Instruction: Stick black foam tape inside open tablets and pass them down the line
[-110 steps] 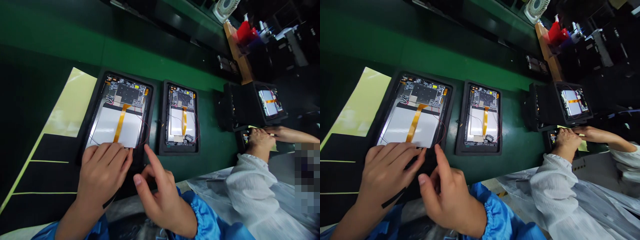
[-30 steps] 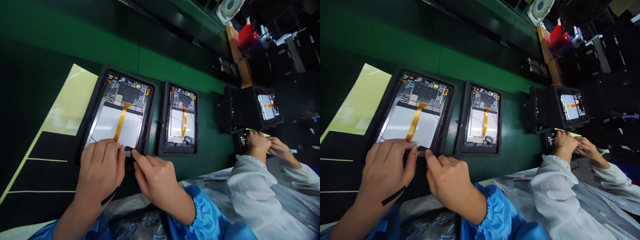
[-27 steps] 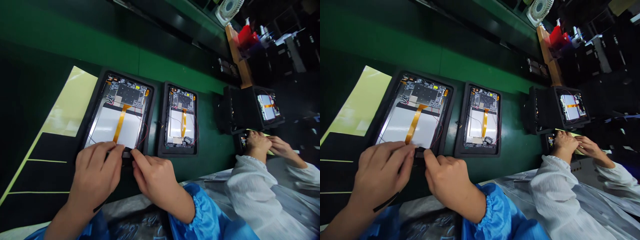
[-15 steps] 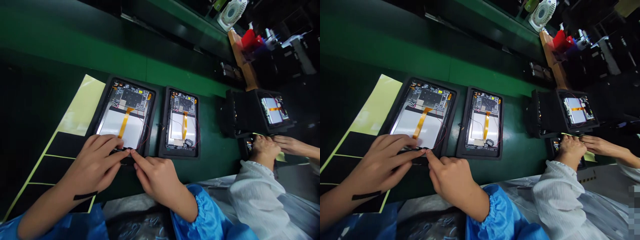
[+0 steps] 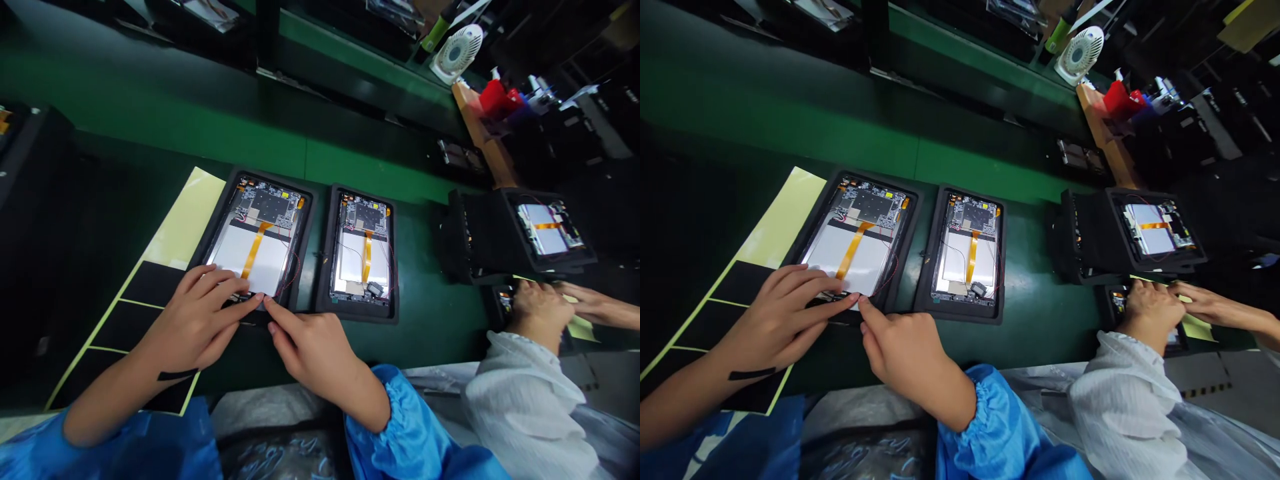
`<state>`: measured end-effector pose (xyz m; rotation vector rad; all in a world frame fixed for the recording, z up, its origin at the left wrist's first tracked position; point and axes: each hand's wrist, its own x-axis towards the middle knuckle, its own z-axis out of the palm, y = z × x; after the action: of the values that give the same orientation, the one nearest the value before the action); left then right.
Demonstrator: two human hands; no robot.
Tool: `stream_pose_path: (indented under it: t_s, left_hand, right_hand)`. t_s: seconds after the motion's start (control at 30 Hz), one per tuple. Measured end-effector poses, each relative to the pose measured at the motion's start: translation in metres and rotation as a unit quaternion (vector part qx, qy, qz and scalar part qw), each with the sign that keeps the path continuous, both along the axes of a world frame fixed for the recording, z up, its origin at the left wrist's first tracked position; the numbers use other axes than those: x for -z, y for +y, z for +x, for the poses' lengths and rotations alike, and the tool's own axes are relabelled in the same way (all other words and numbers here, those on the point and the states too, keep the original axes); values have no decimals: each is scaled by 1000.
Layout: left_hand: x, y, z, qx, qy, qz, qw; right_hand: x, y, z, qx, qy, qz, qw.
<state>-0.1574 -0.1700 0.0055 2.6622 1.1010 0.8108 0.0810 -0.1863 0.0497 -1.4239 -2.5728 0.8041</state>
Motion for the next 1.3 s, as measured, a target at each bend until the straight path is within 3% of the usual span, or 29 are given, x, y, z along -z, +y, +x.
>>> stream_pose_path:
  t_s: [0.1, 0.17, 0.27, 0.37, 0.5, 0.6, 0.73, 0.87, 1.0, 1.1, 1.2, 1.3]
  left_hand:
    - [0, 4, -4, 15, 51, 32, 998]
    - [-5, 11, -3, 40, 49, 42, 997]
    - [-18, 22, 6, 66, 50, 57, 995]
    - [-31, 23, 20, 71, 94, 34, 993]
    - [-42, 8, 29, 51, 136, -62, 988]
    - [-46, -7, 21, 31, 137, -67, 988]
    - [-41, -17, 6, 11, 102, -89, 991]
    - [-25, -20, -1, -6, 47, -78, 996]
    - [-20, -8, 8, 34, 39, -44, 998]
    - [-37, 9, 23, 47, 72, -90, 992]
    - [-54, 25, 34, 96, 53, -126, 986]
    - [-52, 42, 37, 163, 49, -122, 978]
  right_hand:
    - [-3, 2, -1, -31, -54, 4, 998]
    - [-7, 4, 1, -33, -27, 4, 999]
    - [-17, 5, 4, 30, 150, 15, 988]
    - [-31, 7, -1, 63, 313, 34, 947]
    - [-45, 14, -20, -68, 343, 47, 936]
    - [-43, 18, -31, -132, 335, 76, 930]
    - [-35, 16, -38, -142, 341, 157, 916]
    - [-31, 7, -43, -143, 314, 225, 911]
    - [-28, -2, -44, -142, 277, 257, 915]
    - [-29, -13, -37, -118, 308, 245, 912]
    - [-31, -29, -23, -34, 404, 212, 889]
    - [-27, -41, -7, 72, 459, 190, 865]
